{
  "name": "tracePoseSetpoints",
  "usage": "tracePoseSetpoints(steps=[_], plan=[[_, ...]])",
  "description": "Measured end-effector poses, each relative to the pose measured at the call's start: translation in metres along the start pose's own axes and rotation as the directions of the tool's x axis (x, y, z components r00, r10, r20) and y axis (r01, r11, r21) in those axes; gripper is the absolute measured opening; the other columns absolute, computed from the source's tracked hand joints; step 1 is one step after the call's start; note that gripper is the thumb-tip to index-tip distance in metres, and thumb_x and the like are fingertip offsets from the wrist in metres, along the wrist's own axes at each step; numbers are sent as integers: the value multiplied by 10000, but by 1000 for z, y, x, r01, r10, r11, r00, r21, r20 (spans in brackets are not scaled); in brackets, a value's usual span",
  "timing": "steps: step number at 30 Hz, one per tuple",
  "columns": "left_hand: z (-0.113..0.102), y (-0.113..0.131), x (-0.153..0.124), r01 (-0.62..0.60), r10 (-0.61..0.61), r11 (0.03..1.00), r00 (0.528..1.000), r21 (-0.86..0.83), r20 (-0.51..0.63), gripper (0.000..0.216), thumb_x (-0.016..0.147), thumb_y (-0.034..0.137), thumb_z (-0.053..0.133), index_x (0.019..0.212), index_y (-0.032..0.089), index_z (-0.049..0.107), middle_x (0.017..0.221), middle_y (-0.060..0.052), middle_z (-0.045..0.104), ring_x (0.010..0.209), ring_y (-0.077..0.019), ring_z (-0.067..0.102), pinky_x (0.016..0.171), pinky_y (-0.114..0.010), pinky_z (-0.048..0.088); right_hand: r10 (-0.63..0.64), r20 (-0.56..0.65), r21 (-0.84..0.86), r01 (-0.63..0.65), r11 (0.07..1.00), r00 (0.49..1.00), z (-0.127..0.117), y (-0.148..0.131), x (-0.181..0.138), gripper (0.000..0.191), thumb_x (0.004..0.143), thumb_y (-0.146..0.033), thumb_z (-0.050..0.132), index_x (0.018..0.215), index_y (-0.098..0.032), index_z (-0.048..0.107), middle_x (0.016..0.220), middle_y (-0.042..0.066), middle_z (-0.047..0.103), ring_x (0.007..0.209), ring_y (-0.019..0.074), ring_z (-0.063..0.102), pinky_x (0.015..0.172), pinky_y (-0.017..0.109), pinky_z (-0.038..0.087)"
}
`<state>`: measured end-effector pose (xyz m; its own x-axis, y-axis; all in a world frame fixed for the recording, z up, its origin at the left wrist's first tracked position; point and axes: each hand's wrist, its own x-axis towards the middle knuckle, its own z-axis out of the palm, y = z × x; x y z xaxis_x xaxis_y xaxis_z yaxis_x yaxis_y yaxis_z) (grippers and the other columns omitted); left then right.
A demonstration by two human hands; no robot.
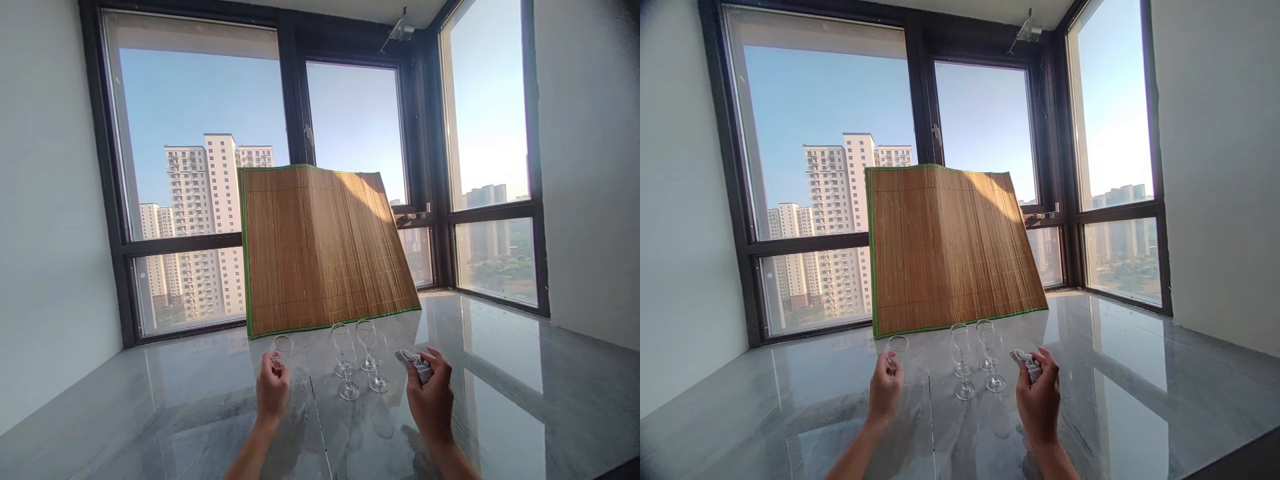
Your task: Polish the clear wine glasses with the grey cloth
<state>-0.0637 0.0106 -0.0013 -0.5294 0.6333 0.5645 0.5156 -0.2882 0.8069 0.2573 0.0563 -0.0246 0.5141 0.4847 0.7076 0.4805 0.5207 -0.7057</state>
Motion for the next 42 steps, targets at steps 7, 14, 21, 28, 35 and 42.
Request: tracePoseSetpoints(steps=[7,14,21,28,35,42], plan=[[17,49,-54,-458,365,877,832,147,417,332,764,156,544,1075,247,618,765,-32,631,704,-211,578,711,-320,395,-689,251,298,623,723,680,-6,-87,-60,547,843,-80,532,1335,-307,455,1060,68,684,987,249,626,815,393,543],[15,57,-56,-650,459,744,665,153,589,409,610,41,513,951,239,625,853,-58,657,825,-237,601,854,-388,369,-537,467,136,543,828,702,12,-138,-51,606,742,6,427,1276,-251,552,918,66,696,884,261,622,723,372,531],[15,59,-60,-579,445,806,730,123,519,440,661,76,511,1063,236,593,857,-59,643,807,-233,576,833,-382,376,-44,603,289,-167,943,797,17,-124,-18,394,781,-201,549,1175,-208,524,835,12,669,684,174,630,667,309,535],[26,46,-64,-276,230,955,920,107,319,261,825,200,516,1068,234,603,833,-66,651,766,-250,577,753,-354,371,96,399,376,-258,890,912,10,-122,-50,405,802,-426,652,1129,-223,527,923,46,697,799,203,663,720,327,557],[19,44,-54,-428,327,880,862,208,389,363,729,68,495,1031,228,618,857,-71,668,797,-254,602,765,-353,350,-149,593,289,-36,957,791,18,-129,-45,392,759,-183,524,1143,-237,582,909,29,690,830,192,659,801,336,519],[26,46,-61,-278,237,959,889,50,393,263,741,139,515,977,227,592,811,-48,626,719,-203,551,722,-334,380,-78,766,330,-287,900,638,-2,-146,-22,331,753,-215,555,1083,-226,584,805,0,672,698,165,608,671,280,494]])
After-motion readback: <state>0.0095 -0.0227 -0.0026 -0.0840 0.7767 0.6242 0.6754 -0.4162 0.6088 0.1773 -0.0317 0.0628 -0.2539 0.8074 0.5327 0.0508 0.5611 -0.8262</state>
